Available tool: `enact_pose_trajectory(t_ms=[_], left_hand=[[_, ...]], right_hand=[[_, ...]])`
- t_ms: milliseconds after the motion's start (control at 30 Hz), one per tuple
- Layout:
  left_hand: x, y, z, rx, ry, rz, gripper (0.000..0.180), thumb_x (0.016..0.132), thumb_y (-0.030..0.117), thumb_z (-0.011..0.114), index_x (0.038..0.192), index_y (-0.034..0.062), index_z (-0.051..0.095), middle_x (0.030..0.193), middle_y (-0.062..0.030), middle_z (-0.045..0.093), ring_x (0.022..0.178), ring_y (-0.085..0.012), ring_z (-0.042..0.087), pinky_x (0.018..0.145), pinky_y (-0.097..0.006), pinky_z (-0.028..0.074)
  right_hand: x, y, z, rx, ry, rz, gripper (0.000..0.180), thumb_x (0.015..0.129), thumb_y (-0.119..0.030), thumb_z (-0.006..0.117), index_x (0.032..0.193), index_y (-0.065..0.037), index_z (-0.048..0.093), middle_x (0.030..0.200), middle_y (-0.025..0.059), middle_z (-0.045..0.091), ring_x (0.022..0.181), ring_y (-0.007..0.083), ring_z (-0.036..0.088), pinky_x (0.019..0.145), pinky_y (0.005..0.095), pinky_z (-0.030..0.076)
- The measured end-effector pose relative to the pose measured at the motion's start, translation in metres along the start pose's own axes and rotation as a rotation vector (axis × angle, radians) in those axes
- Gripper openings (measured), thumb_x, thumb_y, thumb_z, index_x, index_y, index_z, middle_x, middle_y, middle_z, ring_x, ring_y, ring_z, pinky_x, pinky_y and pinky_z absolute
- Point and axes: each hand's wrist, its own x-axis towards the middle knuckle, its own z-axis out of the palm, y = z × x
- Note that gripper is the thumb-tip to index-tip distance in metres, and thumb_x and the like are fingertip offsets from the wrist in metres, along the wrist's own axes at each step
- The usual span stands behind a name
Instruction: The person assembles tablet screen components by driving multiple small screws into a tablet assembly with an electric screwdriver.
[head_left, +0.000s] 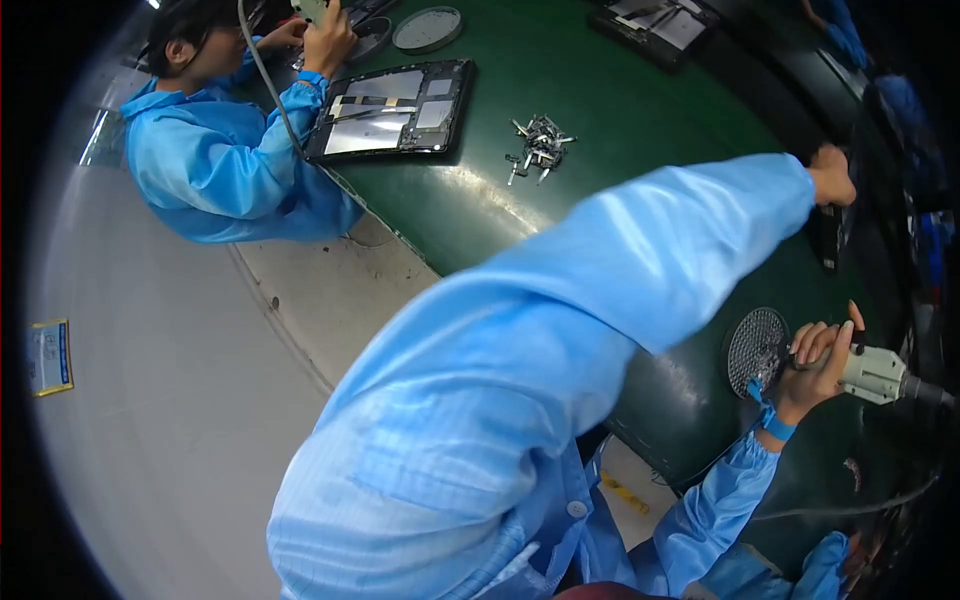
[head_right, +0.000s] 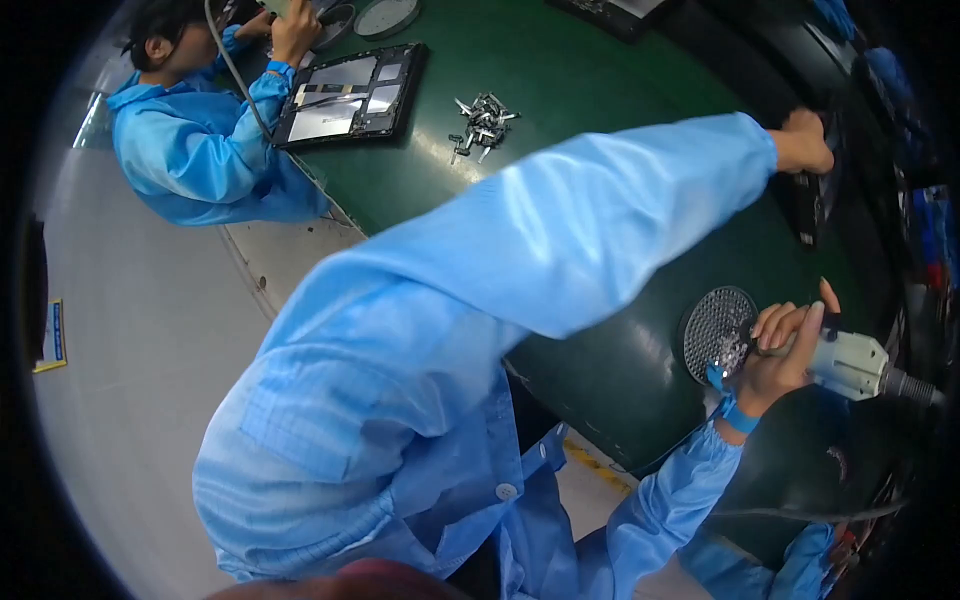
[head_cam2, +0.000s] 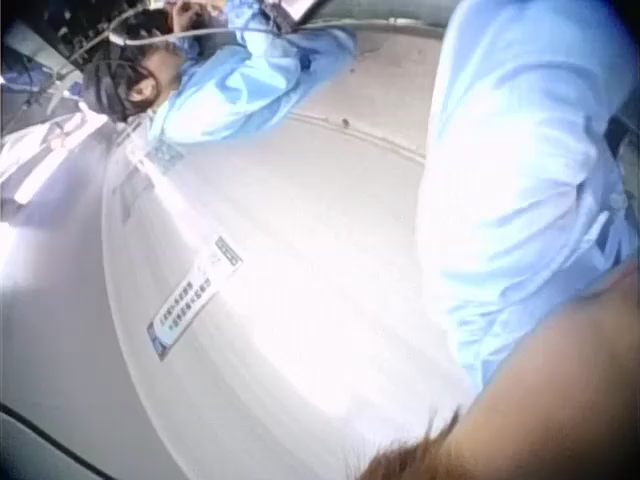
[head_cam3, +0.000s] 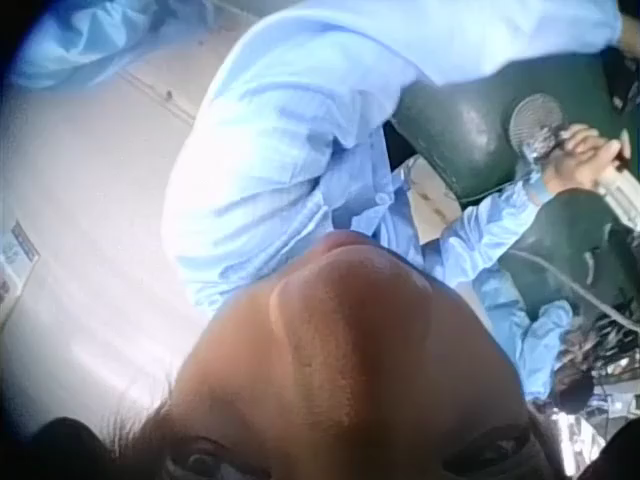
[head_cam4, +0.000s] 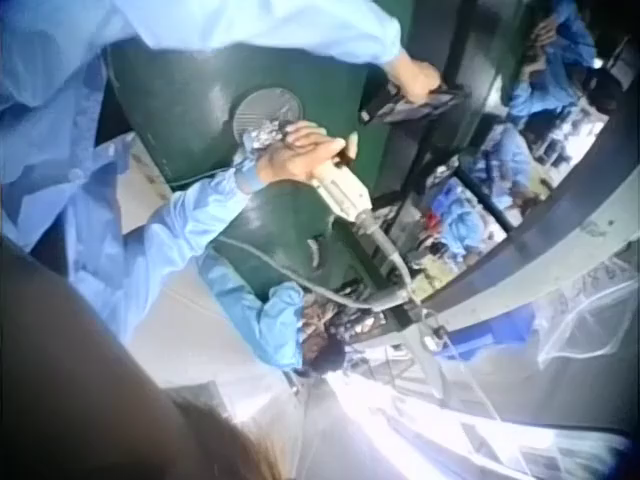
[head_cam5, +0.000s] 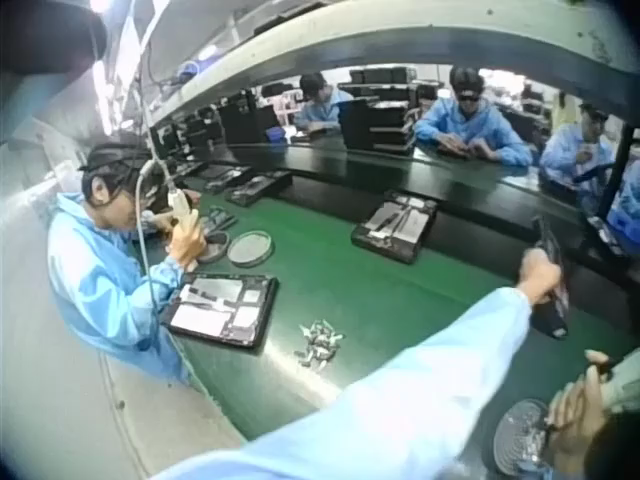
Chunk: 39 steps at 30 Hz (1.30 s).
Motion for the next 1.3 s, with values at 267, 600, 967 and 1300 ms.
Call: enact_pose_trajectory(t_ms=[267,600,967,1300], left_hand=[[-0.175,-0.094,-0.247,-0.518,-0.435,0.164,0.050,0.090,0.018,0.078,0.124,-0.0135,0.059,0.107,-0.0172,0.072,0.088,-0.0194,0.072,0.073,-0.032,0.060],[-0.388,-0.139,-0.328,-0.006,-0.252,0.148,0.046,0.096,0.029,0.073,0.121,-0.0073,0.061,0.104,-0.0259,0.058,0.090,-0.0403,0.065,0.081,-0.043,0.055],[-0.283,-0.240,-0.424,0.468,-0.030,0.501,0.019,0.090,0.006,0.071,0.108,0.0034,0.072,0.100,-0.0168,0.064,0.091,-0.0378,0.066,0.078,-0.047,0.054],[-0.273,-0.246,-0.407,0.295,0.011,0.450,0.016,0.089,0.006,0.073,0.099,-0.0011,0.062,0.100,-0.0190,0.056,0.088,-0.0410,0.063,0.077,-0.047,0.053]], right_hand=[[-0.012,0.011,0.000,-0.051,0.156,-0.051,0.036,0.107,-0.014,0.051,0.133,0.011,0.050,0.057,-0.0006,0.037,0.044,0.0087,0.036,0.048,0.0276,0.040],[-0.001,0.006,-0.010,-0.204,0.155,-0.024,0.043,0.108,-0.021,0.050,0.137,0.010,0.051,0.060,-0.0027,0.033,0.051,0.0074,0.036,0.054,0.0275,0.036],[0.002,0.016,-0.003,-0.025,0.093,0.011,0.040,0.106,-0.015,0.053,0.139,0.007,0.051,0.059,-0.0031,0.034,0.050,0.0080,0.036,0.053,0.0277,0.038],[-0.008,0.020,-0.034,-0.151,0.111,0.017,0.049,0.109,-0.022,0.048,0.148,0.007,0.042,0.064,-0.0025,0.033,0.055,0.0073,0.033,0.055,0.0241,0.034]])
